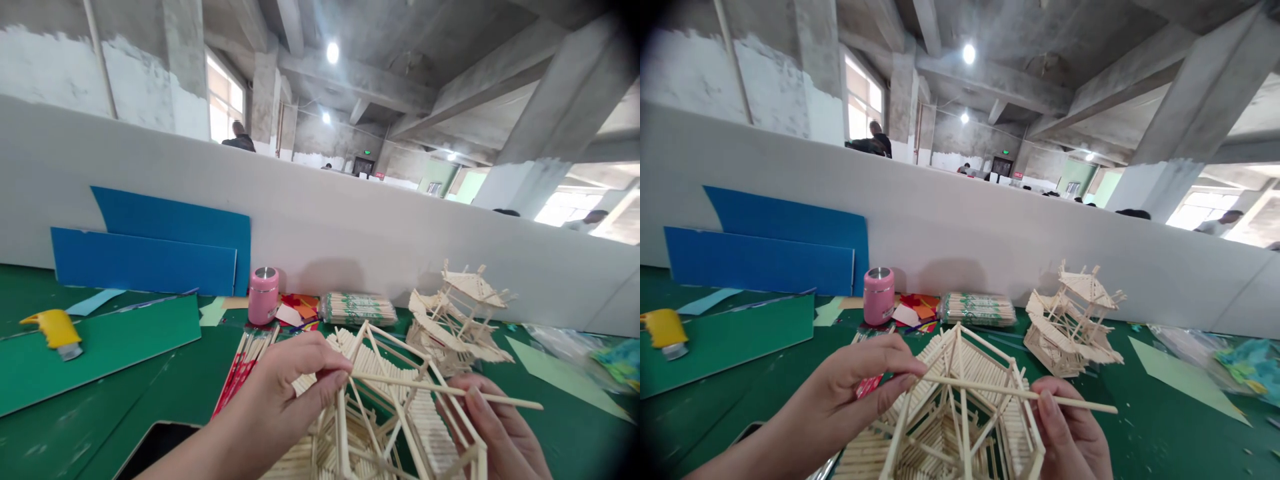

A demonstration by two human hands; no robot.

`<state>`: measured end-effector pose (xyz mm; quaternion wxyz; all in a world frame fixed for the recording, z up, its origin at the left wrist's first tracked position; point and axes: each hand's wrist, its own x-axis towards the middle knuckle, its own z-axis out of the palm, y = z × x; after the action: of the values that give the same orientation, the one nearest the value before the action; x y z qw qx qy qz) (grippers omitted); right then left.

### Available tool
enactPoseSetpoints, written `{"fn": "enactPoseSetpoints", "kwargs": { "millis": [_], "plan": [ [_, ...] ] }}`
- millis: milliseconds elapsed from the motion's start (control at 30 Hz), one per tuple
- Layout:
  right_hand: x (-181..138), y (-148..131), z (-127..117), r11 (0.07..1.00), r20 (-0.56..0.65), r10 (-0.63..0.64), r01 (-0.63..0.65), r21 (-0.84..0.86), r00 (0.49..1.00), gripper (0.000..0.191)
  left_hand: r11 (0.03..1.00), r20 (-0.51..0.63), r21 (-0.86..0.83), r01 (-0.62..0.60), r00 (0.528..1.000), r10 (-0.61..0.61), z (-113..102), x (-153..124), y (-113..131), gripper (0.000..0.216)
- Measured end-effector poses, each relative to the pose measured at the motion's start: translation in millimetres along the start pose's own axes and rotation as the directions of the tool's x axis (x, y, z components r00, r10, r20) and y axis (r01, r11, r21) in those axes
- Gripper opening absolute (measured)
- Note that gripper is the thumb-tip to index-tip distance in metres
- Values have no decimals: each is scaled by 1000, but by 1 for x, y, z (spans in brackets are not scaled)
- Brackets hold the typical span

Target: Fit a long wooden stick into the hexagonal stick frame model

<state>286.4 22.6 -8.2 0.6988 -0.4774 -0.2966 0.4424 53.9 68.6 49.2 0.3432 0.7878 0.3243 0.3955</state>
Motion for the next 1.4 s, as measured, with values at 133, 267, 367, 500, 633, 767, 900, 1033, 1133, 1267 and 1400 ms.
{"fn": "enactPoseSetpoints", "kwargs": {
  "millis": [133,267,367,500,633,767,900,1033,1133,1267,1400],
  "plan": [
    [3,2,-4,1000,33,-17,17,-4,999,16,1000,1,5,-15,1000,15,1,0,-2,17],
    [2,3,-5,1000,54,-21,20,10,998,15,1000,-16,17,-21,1000,22,2,-2,-4,16],
    [2,2,-4,1000,84,-4,1,28,996,15,999,-30,22,-29,999,30,2,-1,-3,16],
    [2,0,-1,999,82,-16,13,41,997,16,999,-30,42,-34,999,35,2,0,-1,17],
    [1,-3,3,998,77,-57,56,16,995,18,997,-34,60,-58,998,60,1,1,0,16],
    [0,-4,3,998,92,-62,61,14,994,18,997,7,67,-25,1000,25,-1,0,3,19],
    [0,-3,1,996,120,-83,84,-3,989,17,994,-14,100,34,999,-33,-4,-1,6,18],
    [2,-2,0,996,143,-87,91,-24,986,17,985,-36,172,12,999,-6,-6,4,10,17],
    [2,-1,-1,993,137,-107,113,-36,985,17,974,0,223,-47,999,48,-5,11,15,14],
    [3,1,-1,989,115,-136,143,-46,984,16,910,119,383,-157,986,120,1,21,29,13],
    [5,3,-3,984,144,-163,171,-45,976,14,765,254,592,-254,960,122,10,30,42,18]
  ]
}}
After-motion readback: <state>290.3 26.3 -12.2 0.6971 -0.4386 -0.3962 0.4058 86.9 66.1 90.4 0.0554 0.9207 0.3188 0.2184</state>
